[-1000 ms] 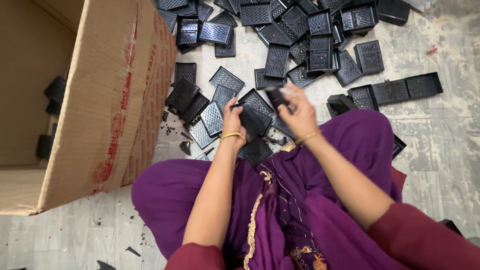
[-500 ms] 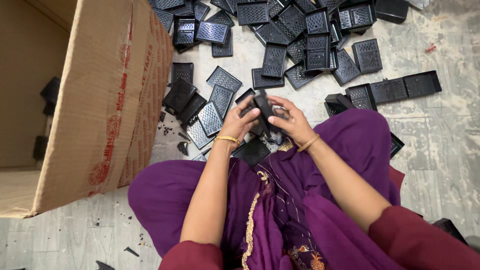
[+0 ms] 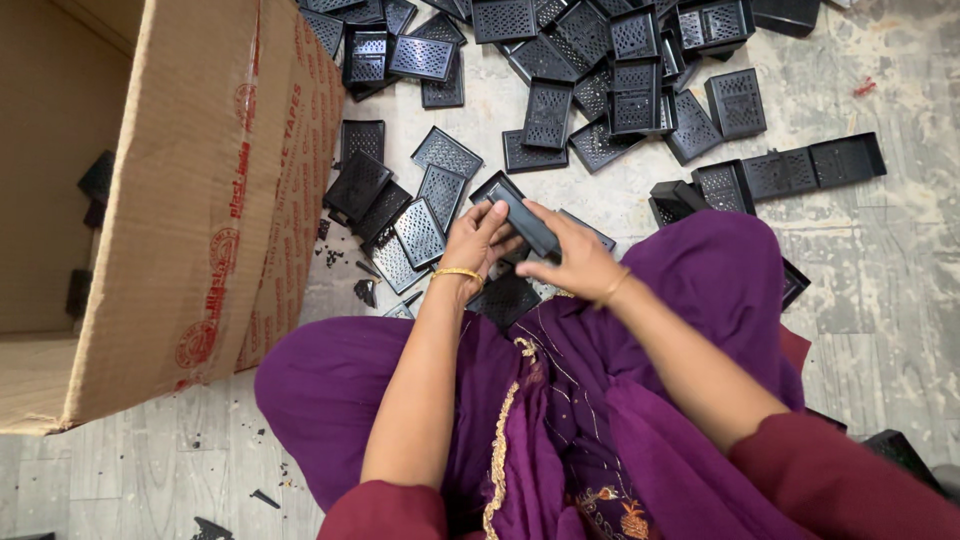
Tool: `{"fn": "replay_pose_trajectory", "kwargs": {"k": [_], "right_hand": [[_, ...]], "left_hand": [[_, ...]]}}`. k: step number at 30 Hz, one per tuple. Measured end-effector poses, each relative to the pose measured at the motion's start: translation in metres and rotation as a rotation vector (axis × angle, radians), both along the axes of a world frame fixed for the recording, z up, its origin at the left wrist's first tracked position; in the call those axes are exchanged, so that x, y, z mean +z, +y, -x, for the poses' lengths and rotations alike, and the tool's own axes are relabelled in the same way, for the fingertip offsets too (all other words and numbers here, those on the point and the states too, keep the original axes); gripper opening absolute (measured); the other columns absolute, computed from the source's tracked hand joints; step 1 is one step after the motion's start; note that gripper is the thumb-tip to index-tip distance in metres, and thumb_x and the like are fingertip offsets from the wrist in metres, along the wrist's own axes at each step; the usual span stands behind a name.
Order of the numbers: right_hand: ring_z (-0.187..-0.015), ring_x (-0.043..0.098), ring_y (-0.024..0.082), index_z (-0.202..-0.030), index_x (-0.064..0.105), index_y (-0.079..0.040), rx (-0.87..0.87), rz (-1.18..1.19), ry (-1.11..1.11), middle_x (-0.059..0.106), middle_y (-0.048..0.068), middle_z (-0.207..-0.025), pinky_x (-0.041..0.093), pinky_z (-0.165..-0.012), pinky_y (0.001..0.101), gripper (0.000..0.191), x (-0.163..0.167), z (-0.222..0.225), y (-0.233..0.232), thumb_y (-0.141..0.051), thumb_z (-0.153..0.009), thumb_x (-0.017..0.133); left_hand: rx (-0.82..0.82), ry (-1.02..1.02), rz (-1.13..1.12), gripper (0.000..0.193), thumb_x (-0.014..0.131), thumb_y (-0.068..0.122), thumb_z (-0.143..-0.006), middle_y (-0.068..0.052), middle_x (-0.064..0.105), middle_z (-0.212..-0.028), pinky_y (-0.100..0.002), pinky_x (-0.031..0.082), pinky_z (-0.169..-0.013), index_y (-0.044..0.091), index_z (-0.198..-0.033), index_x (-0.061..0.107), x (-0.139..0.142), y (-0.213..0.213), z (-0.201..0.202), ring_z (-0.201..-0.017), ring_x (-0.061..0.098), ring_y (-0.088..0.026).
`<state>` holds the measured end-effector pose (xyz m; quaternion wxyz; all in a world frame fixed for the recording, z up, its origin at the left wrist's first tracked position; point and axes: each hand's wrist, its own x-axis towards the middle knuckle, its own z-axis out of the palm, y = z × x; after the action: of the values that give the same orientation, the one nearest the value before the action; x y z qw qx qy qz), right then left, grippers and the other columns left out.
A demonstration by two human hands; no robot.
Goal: The person sits on the floor and repeatedly picks up two black plastic tray halves, snaps them together, and places the assembled units into a nearby cardboard box. The person continues this cycle, handling the trays one at a time.
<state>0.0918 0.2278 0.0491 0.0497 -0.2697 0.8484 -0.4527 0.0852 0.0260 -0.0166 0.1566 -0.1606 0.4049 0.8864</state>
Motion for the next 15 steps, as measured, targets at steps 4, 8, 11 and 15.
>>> {"fn": "replay_pose_trajectory", "kwargs": {"k": [4, 8, 11, 15], "right_hand": [[-0.102, 0.075, 0.035, -0.142, 0.062, -0.013, -0.245, -0.081, 0.041, 0.072, 0.020, -0.119, 0.060, -0.088, 0.0385, 0.059, -0.008, -0.012, -0.015, -0.019, -0.085, 0.079], [-0.107, 0.074, 0.036, -0.141, 0.062, -0.013, -0.197, -0.073, 0.071, 0.074, 0.018, -0.120, 0.060, -0.092, 0.0379, 0.054, -0.017, -0.006, -0.013, -0.018, -0.090, 0.078], [-0.124, 0.069, 0.034, -0.148, 0.050, -0.007, -0.110, 0.132, -0.017, 0.065, 0.019, -0.139, 0.057, -0.104, 0.0402, 0.064, -0.024, 0.002, -0.004, -0.017, -0.091, 0.075], [-0.134, 0.055, 0.040, -0.154, 0.042, -0.007, -0.229, -0.129, 0.076, 0.055, 0.022, -0.146, 0.048, -0.109, 0.0484, 0.078, -0.028, 0.019, 0.030, -0.022, -0.088, 0.080]], "left_hand": [[0.005, -0.044, 0.007, 0.051, 0.073, 0.033, -0.093, -0.011, 0.065, -0.118, -0.042, 0.062, -0.090, -0.002, -0.126, 0.056, -0.026, -0.003, 0.001, -0.104, 0.069, -0.024], [0.037, -0.038, 0.035, 0.053, 0.074, 0.033, -0.093, -0.011, 0.065, -0.119, -0.042, 0.061, -0.091, -0.003, -0.127, 0.055, -0.014, 0.005, 0.003, -0.106, 0.069, -0.024], [0.231, 0.203, 0.425, 0.068, 0.079, 0.028, -0.084, -0.007, 0.061, -0.128, -0.035, 0.060, -0.090, 0.000, -0.138, 0.048, 0.064, -0.005, 0.002, -0.110, 0.065, -0.019], [0.850, 0.817, 1.607, 0.066, 0.084, 0.027, -0.093, -0.014, 0.062, -0.138, -0.040, 0.047, -0.109, 0.001, -0.146, 0.053, 0.203, -0.130, -0.012, -0.127, 0.060, -0.026]]}}
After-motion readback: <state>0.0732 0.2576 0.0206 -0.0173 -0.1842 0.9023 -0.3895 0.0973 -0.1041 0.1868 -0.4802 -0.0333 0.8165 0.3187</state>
